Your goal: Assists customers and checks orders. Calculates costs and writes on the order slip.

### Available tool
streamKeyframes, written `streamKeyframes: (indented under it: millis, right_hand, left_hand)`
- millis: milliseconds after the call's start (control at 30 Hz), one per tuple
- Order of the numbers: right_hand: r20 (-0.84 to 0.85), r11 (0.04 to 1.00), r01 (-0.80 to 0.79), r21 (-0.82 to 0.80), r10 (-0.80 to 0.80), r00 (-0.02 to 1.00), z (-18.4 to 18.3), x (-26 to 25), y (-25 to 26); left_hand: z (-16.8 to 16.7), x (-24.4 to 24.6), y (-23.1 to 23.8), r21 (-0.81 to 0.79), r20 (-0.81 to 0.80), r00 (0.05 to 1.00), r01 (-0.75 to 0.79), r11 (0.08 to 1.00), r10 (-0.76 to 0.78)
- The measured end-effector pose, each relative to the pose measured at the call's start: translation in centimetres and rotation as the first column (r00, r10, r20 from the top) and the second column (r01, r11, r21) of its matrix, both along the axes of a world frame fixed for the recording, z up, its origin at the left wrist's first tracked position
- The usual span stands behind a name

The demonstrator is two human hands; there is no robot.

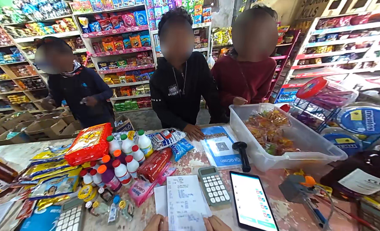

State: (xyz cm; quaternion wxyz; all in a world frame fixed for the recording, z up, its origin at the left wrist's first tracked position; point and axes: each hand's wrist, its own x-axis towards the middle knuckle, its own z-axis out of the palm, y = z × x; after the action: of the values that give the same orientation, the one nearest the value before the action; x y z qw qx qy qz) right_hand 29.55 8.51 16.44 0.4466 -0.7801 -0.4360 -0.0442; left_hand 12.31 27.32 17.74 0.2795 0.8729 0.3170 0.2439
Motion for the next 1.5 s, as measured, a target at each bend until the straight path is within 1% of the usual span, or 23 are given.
streamKeyframes:
  millis: [67, 133, 167, 233, 300, 433, 500, 567, 633, 733, 800, 900, 967, 1000, 1033, 1100, 1167, 1233, 1300, 1367, 1400, 1467, 1500]
  right_hand:
    - [0.040, 0.999, 0.043, 0.004, -0.043, 0.998, 0.0, -0.2, 0.0]
    - [0.101, 0.996, 0.087, 0.029, -0.090, 0.991, -0.5, -0.2, 0.4]
    - [0.122, 0.995, 0.093, 0.040, -0.098, 0.988, -0.8, -0.1, 0.5]
    - [0.118, 0.998, 0.064, 0.029, -0.067, 0.991, -1.1, 0.0, 0.2]
    - [0.058, 1.000, -0.001, 0.014, 0.000, 0.998, -0.3, 0.1, -0.3]
    - [-0.009, 0.989, -0.142, -0.035, 0.142, 0.990, 2.4, 0.9, 0.4]
    - [-0.007, 0.973, -0.214, -0.091, 0.214, 0.977, 3.6, 2.5, 2.5]
    - [-0.025, 0.940, -0.283, -0.191, 0.284, 0.959, 4.6, 4.4, 5.6]
    - [-0.081, 0.892, -0.324, -0.316, 0.315, 0.946, 5.0, 6.0, 9.0]
    - [-0.183, 0.798, -0.317, -0.513, 0.260, 0.948, 5.8, 7.3, 13.6]
    - [-0.211, 0.749, -0.324, -0.578, 0.246, 0.946, 5.8, 7.9, 15.3]
    - [-0.200, 0.742, -0.339, -0.578, 0.274, 0.941, 5.6, 8.7, 16.3]
    - [-0.240, 0.773, -0.375, -0.511, 0.290, 0.926, 5.2, 8.9, 16.0]
    - [-0.278, 0.789, -0.398, -0.467, 0.296, 0.914, 5.1, 8.9, 15.6]
    - [-0.324, 0.808, -0.418, -0.415, 0.298, 0.898, 5.2, 8.9, 15.1]
    - [-0.411, 0.852, -0.424, -0.305, 0.284, 0.866, 5.5, 9.1, 14.0]
    - [-0.475, 0.893, -0.408, -0.191, 0.280, 0.834, 5.8, 9.5, 12.5]
    - [-0.502, 0.927, -0.373, -0.033, 0.307, 0.808, 5.0, 10.1, 11.1]
    - [-0.513, 0.925, -0.359, 0.125, 0.370, 0.774, 4.4, 11.0, 10.3]
    - [-0.529, 0.917, -0.351, 0.188, 0.395, 0.751, 4.9, 11.1, 10.1]
    - [-0.528, 0.922, -0.344, 0.177, 0.384, 0.758, 5.5, 10.9, 10.3]
    - [-0.485, 0.933, -0.346, 0.095, 0.347, 0.803, 6.6, 10.4, 11.3]
    - [-0.451, 0.936, -0.350, 0.032, 0.326, 0.831, 7.0, 10.2, 12.2]
  left_hand:
    - [-0.5, 0.1, -0.1, 0.029, 0.048, 0.998, -0.040, 0.999, 0.039]
    - [-1.7, 0.4, 0.2, 0.129, 0.162, 0.980, -0.141, 0.982, 0.120]
    - [-1.9, 0.4, 0.3, 0.148, 0.213, 0.965, -0.189, 0.971, 0.156]
    - [-1.7, 0.4, 0.2, 0.109, 0.279, 0.939, -0.238, 0.965, 0.200]
    - [-1.4, 0.4, 0.3, 0.046, 0.306, 0.922, -0.265, 0.963, 0.239]
    - [-1.3, 0.5, 0.6, -0.055, 0.242, 0.919, -0.308, 0.950, 0.312]
    - [-1.1, 0.8, 0.9, -0.095, 0.153, 0.930, -0.322, 0.942, 0.334]
    - [-0.5, 1.5, 1.3, -0.142, 0.054, 0.939, -0.330, 0.933, 0.340]
    - [0.2, 2.2, 1.5, -0.220, 0.013, 0.945, -0.316, 0.923, 0.327]
    - [1.7, 3.5, 2.4, -0.371, -0.019, 0.957, -0.275, 0.887, 0.289]
    - [2.2, 4.2, 3.2, -0.428, -0.018, 0.960, -0.260, 0.866, 0.279]
    - [2.6, 5.0, 4.8, -0.569, 0.084, 0.956, -0.186, 0.801, 0.281]
    - [2.7, 5.0, 5.2, -0.678, 0.138, 0.956, -0.100, 0.728, 0.260]
    - [2.7, 4.9, 5.3, -0.699, 0.134, 0.965, -0.068, 0.712, 0.224]
    - [2.7, 4.8, 5.3, -0.692, 0.114, 0.979, -0.042, 0.721, 0.167]
    - [3.2, 4.6, 5.0, -0.620, 0.092, 0.995, 0.030, 0.784, 0.035]
    - [4.3, 4.4, 4.4, -0.496, 0.104, 0.994, 0.067, 0.866, -0.018]
    - [5.9, 3.9, 3.9, -0.304, 0.171, 0.985, 0.086, 0.949, -0.034]
    - [8.3, 3.2, 4.2, -0.087, 0.222, 0.974, 0.065, 0.994, -0.045]
    - [11.0, 1.9, 5.0, 0.119, 0.254, 0.967, -0.015, 0.993, -0.015]
    - [12.4, 1.2, 5.4, 0.209, 0.273, 0.962, -0.077, 0.975, 0.018]
    - [15.1, -0.3, 6.0, 0.325, 0.333, 0.938, -0.209, 0.922, 0.095]
    - [16.2, -0.9, 6.3, 0.349, 0.384, 0.915, -0.265, 0.899, 0.120]
